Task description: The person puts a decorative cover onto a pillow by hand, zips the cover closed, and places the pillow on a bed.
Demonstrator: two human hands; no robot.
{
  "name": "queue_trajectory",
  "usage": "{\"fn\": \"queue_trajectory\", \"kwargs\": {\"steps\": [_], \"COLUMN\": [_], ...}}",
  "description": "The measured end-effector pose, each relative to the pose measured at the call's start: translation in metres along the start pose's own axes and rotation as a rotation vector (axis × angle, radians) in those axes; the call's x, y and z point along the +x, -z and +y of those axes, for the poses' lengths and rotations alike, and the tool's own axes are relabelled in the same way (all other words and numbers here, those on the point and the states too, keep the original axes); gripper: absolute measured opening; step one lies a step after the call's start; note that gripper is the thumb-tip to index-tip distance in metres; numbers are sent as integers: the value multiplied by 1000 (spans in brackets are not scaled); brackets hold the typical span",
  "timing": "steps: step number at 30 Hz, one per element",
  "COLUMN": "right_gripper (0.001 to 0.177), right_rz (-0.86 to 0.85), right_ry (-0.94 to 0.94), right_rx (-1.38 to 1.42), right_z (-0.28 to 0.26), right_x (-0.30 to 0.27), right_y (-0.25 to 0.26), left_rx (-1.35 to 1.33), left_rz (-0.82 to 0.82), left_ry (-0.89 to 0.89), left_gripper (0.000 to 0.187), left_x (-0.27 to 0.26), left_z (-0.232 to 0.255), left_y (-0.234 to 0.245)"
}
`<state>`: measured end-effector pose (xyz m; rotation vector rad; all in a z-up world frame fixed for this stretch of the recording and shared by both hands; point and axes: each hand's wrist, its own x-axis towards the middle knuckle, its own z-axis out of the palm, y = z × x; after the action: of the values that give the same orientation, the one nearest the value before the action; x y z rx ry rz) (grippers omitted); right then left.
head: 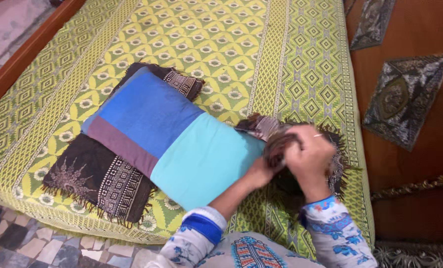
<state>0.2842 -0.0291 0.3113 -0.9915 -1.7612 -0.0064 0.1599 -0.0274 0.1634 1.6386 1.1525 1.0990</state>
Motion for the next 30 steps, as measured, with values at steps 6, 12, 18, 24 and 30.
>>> {"fn": "queue_trajectory", "kwargs": {"steps": [6, 12, 18, 24, 30], "right_gripper": [44, 93, 42, 23, 51], "right_rz": [215, -117, -472, 359, 589], "right_ry": [-86, -445, -1101, -1121, -74], "right_rx": [-142, -565, -563, 651, 35], "right_z": [38, 86, 188, 221, 144], "right_x": [8, -42, -108, 13, 32], "right_y": [33, 13, -5, -6, 24], "left_rx": [-855, -714, -300, -254, -627], "left_rz": [-136, 88, 429, 589, 711], "left_ry": [-11, -228, 110, -136, -551], "left_gripper": [72, 40, 35, 27, 21], "left_x": [71, 74, 67, 112, 77], "left_z": [96, 166, 131, 70, 105], "left_y": [61, 140, 212, 279, 269]}}
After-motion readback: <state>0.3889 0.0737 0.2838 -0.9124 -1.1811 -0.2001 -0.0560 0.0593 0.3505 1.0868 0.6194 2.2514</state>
